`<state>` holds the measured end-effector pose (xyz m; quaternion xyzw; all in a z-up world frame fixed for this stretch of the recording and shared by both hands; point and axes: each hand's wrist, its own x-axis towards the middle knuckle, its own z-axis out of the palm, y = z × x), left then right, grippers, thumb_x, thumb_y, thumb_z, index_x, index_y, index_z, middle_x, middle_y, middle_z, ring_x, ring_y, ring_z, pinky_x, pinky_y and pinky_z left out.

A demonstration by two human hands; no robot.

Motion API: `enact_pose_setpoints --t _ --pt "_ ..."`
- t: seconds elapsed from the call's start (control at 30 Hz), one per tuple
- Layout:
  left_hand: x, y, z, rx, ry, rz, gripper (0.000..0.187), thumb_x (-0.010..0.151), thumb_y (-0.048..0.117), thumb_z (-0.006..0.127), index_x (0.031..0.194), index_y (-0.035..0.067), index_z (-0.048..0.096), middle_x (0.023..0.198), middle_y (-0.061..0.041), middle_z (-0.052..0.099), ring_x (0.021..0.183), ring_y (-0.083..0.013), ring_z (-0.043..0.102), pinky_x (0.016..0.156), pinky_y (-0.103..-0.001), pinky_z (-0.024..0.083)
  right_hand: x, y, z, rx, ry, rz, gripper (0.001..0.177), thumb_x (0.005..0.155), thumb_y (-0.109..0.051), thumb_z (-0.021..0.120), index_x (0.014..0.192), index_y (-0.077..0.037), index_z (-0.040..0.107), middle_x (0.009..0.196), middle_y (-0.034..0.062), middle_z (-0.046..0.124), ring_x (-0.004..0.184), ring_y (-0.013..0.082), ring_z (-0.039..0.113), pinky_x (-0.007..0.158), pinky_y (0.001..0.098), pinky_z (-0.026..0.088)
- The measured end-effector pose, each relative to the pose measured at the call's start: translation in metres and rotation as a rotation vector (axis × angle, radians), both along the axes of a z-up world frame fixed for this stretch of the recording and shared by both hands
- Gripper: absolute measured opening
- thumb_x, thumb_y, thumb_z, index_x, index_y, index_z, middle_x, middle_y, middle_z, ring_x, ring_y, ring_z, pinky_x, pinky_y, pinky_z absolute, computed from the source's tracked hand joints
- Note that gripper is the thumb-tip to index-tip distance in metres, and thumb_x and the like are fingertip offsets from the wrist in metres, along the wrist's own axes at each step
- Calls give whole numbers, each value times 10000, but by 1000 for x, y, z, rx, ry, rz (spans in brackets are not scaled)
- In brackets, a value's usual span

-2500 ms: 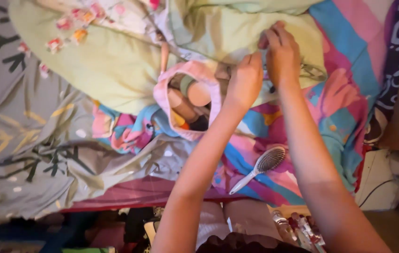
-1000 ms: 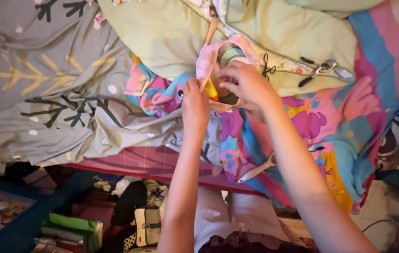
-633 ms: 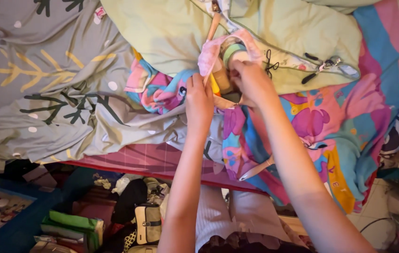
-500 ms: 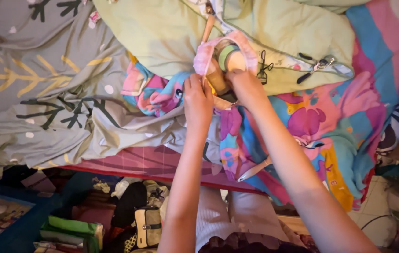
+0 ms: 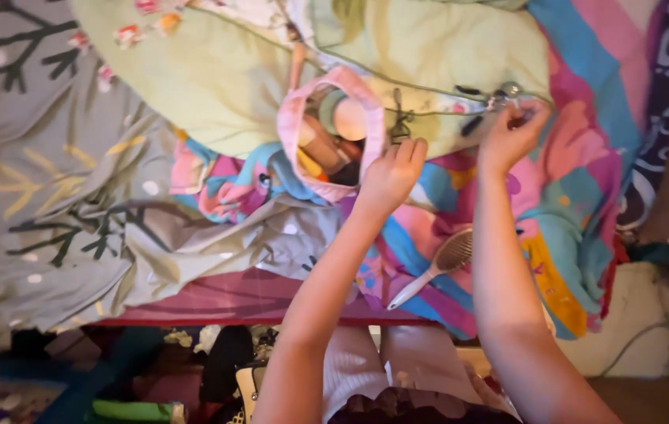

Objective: Organizing a makeup bag, folding a towel, and tidying small items on a bed.

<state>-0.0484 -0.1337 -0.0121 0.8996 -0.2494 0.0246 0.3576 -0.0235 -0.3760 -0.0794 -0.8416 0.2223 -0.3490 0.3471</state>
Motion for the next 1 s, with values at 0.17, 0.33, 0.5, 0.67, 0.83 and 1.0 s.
enact_pose_setpoints --t 0.17,0.33,0.5,0.67,0.83,1.0 --pt "17 -47 -49 473 -219 231 303 820 136 583 1118 93 624 1087 -103 627 964 -268 649 735 -390 568 -6 -14 17 12 48 -5 205 969 52 690 1083 -44 549 888 39 569 778 132 562 686 297 501" --pt "18 -47 -96 601 -252 248 183 861 143 610 1040 181 617 1113 -141 623 1035 -319 643 769 -400 579 -9 -3 48 1 96 10 230 943 74 676 1118 -39 578 960 64 576 799 145 577 661 288 492" --pt "41 -18 -29 245 455 1 314 869 42 632 1177 100 644 1134 -223 635 1011 -413 664 749 -482 546 -9 21 68 4 186 227 187 984 66 646 1144 -27 621 1106 115 631 917 205 665 717 301 531" --pt "71 3 23 -176 533 -116 195 978 137 648 1152 53 672 942 -220 709 881 -403 688 758 -461 526 14 80 171 -317 142 574 315 799 24 624 1112 0 636 1150 159 632 1033 369 630 874 438 505" --pt "76 37 53 -469 633 -155 222 1053 178 632 1202 17 600 898 -170 720 797 -309 722 721 -403 548 -2 89 135 -291 218 880 277 872 -116 635 1120 8 633 1156 159 638 1096 401 613 961 481 481" --pt "65 82 56 -713 858 32 299 1043 147 625 1309 81 504 810 -126 677 732 -232 655 649 -346 490 -8 131 131 95 372 941 115 1018 -91 620 1113 -33 651 1026 161 631 981 388 610 883 469 505"
